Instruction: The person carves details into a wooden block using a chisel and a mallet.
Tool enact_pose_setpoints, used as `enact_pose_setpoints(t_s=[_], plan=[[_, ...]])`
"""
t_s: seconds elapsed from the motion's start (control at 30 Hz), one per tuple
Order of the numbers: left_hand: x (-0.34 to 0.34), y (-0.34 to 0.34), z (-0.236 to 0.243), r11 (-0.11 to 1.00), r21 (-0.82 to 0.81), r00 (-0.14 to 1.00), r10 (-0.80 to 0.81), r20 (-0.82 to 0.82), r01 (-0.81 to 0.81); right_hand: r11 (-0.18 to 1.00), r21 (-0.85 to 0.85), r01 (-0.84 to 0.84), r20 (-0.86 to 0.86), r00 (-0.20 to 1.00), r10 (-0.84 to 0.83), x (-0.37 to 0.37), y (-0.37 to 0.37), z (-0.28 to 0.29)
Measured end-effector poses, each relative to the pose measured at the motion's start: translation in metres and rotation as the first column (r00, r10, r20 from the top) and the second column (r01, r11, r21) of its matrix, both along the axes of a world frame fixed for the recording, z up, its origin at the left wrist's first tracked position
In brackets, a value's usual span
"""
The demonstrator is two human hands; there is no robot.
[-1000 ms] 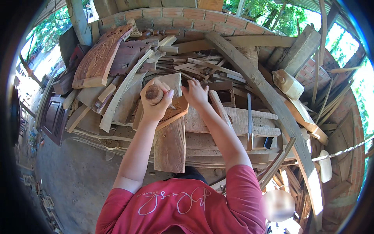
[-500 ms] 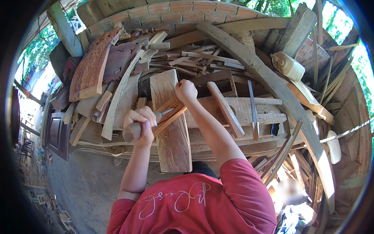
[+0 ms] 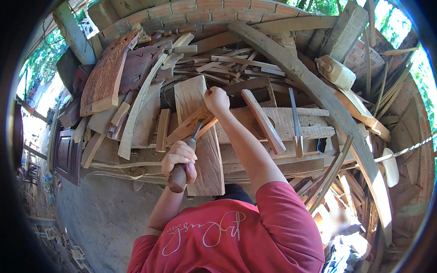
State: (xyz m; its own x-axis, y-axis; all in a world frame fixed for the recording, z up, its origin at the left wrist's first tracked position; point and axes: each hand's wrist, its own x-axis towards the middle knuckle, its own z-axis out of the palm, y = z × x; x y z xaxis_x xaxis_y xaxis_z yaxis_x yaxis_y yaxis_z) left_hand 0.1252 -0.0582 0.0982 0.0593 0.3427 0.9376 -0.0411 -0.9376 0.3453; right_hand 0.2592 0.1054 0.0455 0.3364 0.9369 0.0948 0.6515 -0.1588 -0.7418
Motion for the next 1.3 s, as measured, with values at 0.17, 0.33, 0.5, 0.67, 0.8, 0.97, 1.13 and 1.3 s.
enact_pose_setpoints(t_s=[0.17, 0.33, 0.5, 0.67, 0.8, 0.97, 1.13, 1.3], plan=[[-0.001, -0.009, -0.008, 0.999, 0.008, 0.999, 0.036, -0.033, -0.036, 0.999, 0.037, -0.003, 0.053, 0.999, 0.001, 0.0, 0.0, -0.003], [-0.007, -0.017, -0.013, 0.997, -0.055, 0.998, 0.053, 0.021, -0.052, 0.999, 0.013, 0.031, 0.029, 0.999, -0.031, 0.002, -0.002, -0.006], [-0.011, -0.021, -0.014, 0.982, -0.188, 0.988, 0.057, 0.143, -0.03, 0.997, 0.003, 0.071, 0.102, 0.992, -0.071, 0.006, -0.002, -0.014], [-0.008, -0.02, -0.011, 0.936, -0.34, 0.952, 0.177, 0.248, -0.086, 0.993, 0.005, 0.116, 0.139, 0.983, -0.116, 0.006, -0.006, -0.015], [0.003, -0.018, -0.014, 0.888, -0.415, 0.885, 0.345, 0.313, -0.2, 0.985, 0.0, 0.171, 0.113, 0.979, -0.17, 0.008, -0.013, -0.015], [0.004, -0.016, -0.007, 0.917, -0.377, 0.925, 0.251, 0.287, -0.132, 0.983, -0.028, 0.183, 0.122, 0.976, -0.179, 0.009, -0.025, -0.013], [-0.014, 0.01, 0.005, 0.906, -0.412, 0.895, 0.098, 0.435, 0.101, 0.981, -0.038, 0.19, 0.135, 0.974, -0.183, 0.007, -0.028, -0.009], [-0.037, 0.048, 0.025, 0.852, -0.401, 0.875, -0.123, 0.468, 0.335, 0.979, -0.019, 0.201, 0.111, 0.974, -0.198, 0.007, -0.028, -0.011]])
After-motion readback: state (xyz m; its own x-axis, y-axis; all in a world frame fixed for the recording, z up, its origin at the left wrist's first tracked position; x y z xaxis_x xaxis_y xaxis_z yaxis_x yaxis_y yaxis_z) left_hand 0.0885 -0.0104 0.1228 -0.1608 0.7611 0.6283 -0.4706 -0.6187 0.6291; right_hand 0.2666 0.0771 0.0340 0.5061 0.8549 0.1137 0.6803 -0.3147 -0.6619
